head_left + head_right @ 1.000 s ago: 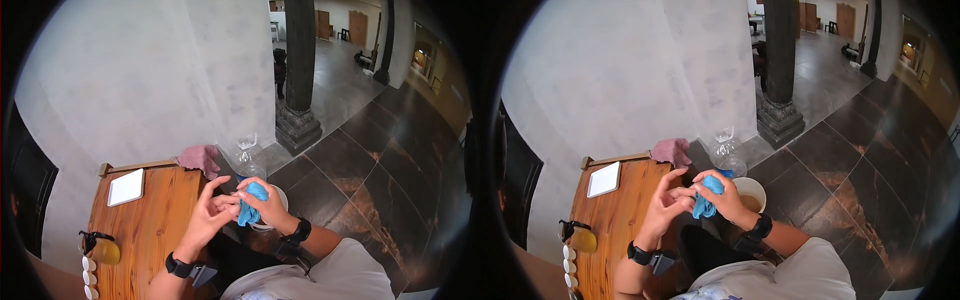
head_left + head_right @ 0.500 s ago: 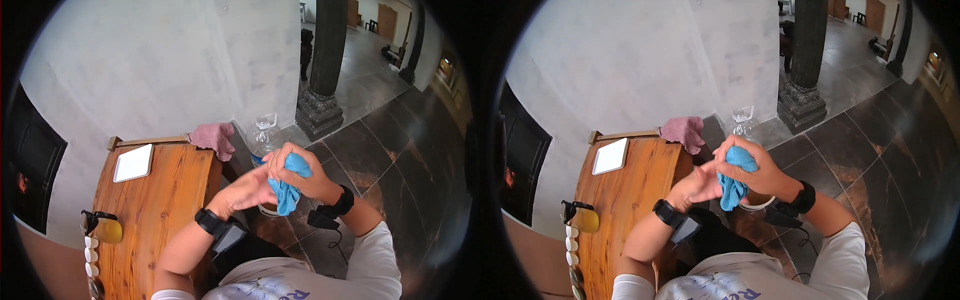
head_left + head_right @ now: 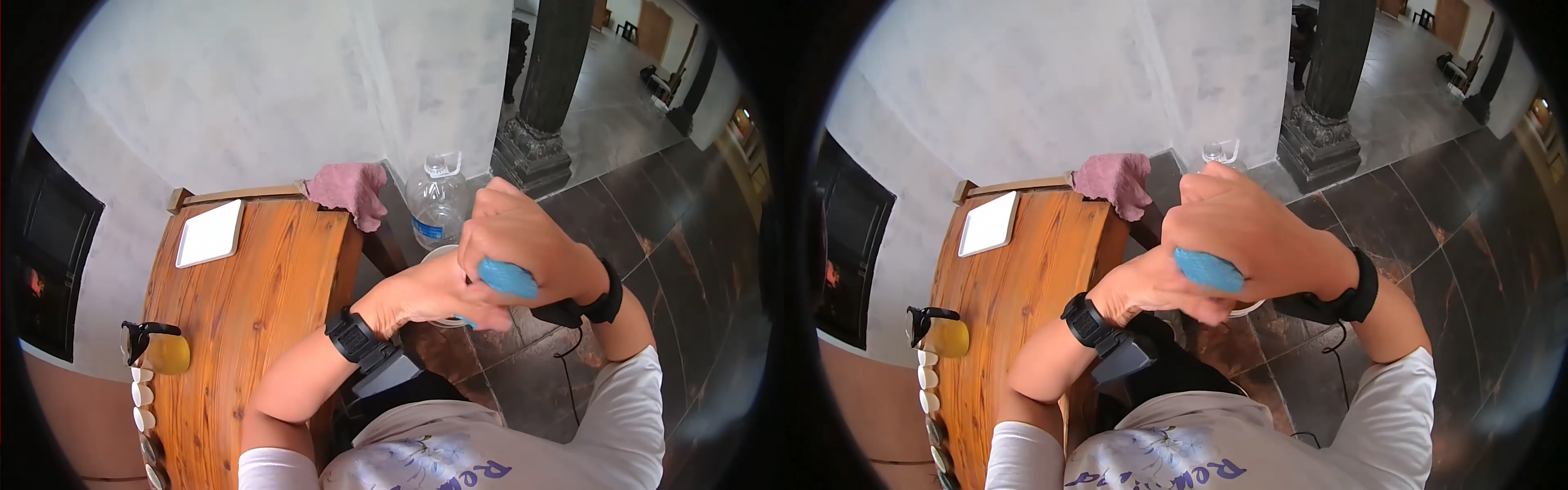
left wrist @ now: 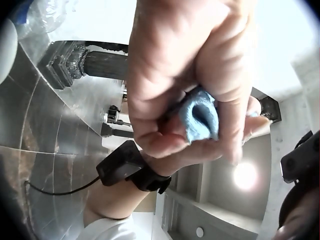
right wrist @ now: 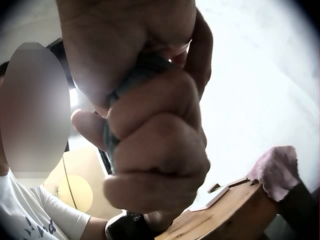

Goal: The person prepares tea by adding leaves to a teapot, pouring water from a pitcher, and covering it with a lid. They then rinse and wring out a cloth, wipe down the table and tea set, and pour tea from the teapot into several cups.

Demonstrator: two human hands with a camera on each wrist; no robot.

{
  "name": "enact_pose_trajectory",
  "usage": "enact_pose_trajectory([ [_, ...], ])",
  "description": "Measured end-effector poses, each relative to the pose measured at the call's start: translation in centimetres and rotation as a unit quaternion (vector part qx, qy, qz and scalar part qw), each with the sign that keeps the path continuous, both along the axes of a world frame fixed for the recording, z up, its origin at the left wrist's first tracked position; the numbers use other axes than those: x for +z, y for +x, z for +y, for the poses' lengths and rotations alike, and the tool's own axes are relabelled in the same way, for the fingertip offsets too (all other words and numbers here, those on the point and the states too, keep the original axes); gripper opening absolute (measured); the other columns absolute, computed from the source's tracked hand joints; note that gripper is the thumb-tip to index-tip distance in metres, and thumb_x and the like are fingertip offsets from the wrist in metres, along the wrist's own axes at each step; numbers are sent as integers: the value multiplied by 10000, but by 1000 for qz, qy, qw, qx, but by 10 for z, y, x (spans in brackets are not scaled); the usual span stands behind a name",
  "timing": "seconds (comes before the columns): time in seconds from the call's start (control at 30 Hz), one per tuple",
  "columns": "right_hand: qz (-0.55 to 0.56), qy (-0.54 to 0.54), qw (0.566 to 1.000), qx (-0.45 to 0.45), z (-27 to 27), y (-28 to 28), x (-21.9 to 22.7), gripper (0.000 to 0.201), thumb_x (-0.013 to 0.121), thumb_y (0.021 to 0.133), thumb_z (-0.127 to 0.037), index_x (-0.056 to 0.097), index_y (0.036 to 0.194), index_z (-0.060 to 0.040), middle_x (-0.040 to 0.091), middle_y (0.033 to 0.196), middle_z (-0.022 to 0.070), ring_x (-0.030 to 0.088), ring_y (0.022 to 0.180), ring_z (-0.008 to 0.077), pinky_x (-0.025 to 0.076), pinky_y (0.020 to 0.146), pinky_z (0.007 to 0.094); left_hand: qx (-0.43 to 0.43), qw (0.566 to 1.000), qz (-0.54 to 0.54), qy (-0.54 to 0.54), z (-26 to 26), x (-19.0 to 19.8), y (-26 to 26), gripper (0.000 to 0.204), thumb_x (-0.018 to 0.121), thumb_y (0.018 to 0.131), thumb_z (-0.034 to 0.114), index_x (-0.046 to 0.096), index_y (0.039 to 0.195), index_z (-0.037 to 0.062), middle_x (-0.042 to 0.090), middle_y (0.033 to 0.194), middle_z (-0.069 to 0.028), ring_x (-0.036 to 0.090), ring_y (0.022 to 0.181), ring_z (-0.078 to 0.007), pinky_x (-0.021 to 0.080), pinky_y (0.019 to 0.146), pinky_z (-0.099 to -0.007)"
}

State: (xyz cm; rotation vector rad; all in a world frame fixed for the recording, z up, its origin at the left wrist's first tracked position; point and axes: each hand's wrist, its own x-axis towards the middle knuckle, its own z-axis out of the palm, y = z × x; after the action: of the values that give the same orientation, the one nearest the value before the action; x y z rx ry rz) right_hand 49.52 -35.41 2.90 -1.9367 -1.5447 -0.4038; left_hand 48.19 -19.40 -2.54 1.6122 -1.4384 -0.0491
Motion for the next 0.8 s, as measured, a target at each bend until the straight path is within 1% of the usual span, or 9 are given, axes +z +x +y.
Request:
enact_pose_trajectory([
  [0.07, -18, 3, 1000, -21, 2, 6, -10, 229, 640, 725, -287, 502, 683, -109, 441, 633, 7, 386, 629, 206, 284, 615, 318, 6, 873, 485, 48, 0, 17, 0, 439, 740, 661, 119, 525, 1034, 34, 531, 843, -11, 501, 767, -81, 429, 656, -242],
  [0.13, -32, 6, 999, -39, 7, 13, -21, 274, 617, 738, -317, 494, 674, -81, 377, 593, 53, 366, 590, 225, 285, 584, 329, 54, 902, 428, 22, -6, -3, 9, 411, 715, 660, 116, 535, 1022, 44, 523, 850, -11, 489, 741, -67, 423, 580, -225],
  [0.27, 43, 23, 986, -156, 15, 29, -45, 292, 581, 779, -308, 506, 640, -62, 403, 546, 84, 382, 552, 255, 308, 569, 343, 93, 846, 524, 13, -15, -23, 19, 329, 614, 677, 157, 521, 979, 64, 507, 837, -5, 469, 685, -59, 340, 438, -195],
  [0.33, 71, 25, 981, -179, 16, 36, -61, 299, 566, 795, -304, 512, 637, -55, 420, 539, 101, 396, 542, 272, 319, 554, 353, 150, 821, 550, -4, -18, -34, 23, 213, 630, 738, 156, 514, 892, 67, 443, 665, 33, 380, 468, -41, 262, 357, -178],
  [0.43, 153, 51, 970, -179, 18, 45, -80, 252, 554, 815, -213, 496, 662, -23, 408, 562, 105, 390, 530, 230, 322, 520, 343, 203, 832, 517, 1, -25, -49, 30, 224, 607, 755, 211, 501, 904, 82, 412, 638, 43, 360, 467, -40, 252, 355, -179],
  [0.5, 235, 45, 936, -257, 18, 46, -88, 306, 539, 824, -299, 512, 680, -30, 486, 556, 156, 480, 542, 359, 361, 484, 401, 214, 828, 518, 14, -28, -70, 38, 228, 604, 758, 229, 505, 902, 83, 406, 631, 47, 357, 468, -37, 247, 355, -177],
  [0.67, 256, 85, 906, -327, 21, 60, -139, 294, 542, 825, -289, 519, 689, -29, 505, 570, 158, 493, 559, 360, 379, 497, 395, 261, 821, 506, 39, -34, -102, 45, 253, 601, 765, 265, 533, 881, 50, 455, 651, 39, 388, 489, -54, 307, 381, -208],
  [0.73, 272, 88, 892, -350, 20, 61, -148, 278, 548, 823, -276, 524, 693, -30, 523, 584, 154, 507, 583, 350, 389, 516, 386, 332, 882, 335, 22, -38, -125, 53, 243, 571, 771, 238, 564, 831, 3, 574, 681, -66, 527, 513, -172, 420, 468, -303],
  [0.8, 283, 154, 875, -360, 22, 57, -150, 225, 552, 820, -220, 537, 705, -27, 575, 643, 135, 530, 642, 312, 408, 568, 359, 375, 874, 295, 88, -39, -127, 57, 271, 588, 743, 237, 573, 787, -30, 587, 719, -158, 564, 610, -279, 439, 564, -370],
])
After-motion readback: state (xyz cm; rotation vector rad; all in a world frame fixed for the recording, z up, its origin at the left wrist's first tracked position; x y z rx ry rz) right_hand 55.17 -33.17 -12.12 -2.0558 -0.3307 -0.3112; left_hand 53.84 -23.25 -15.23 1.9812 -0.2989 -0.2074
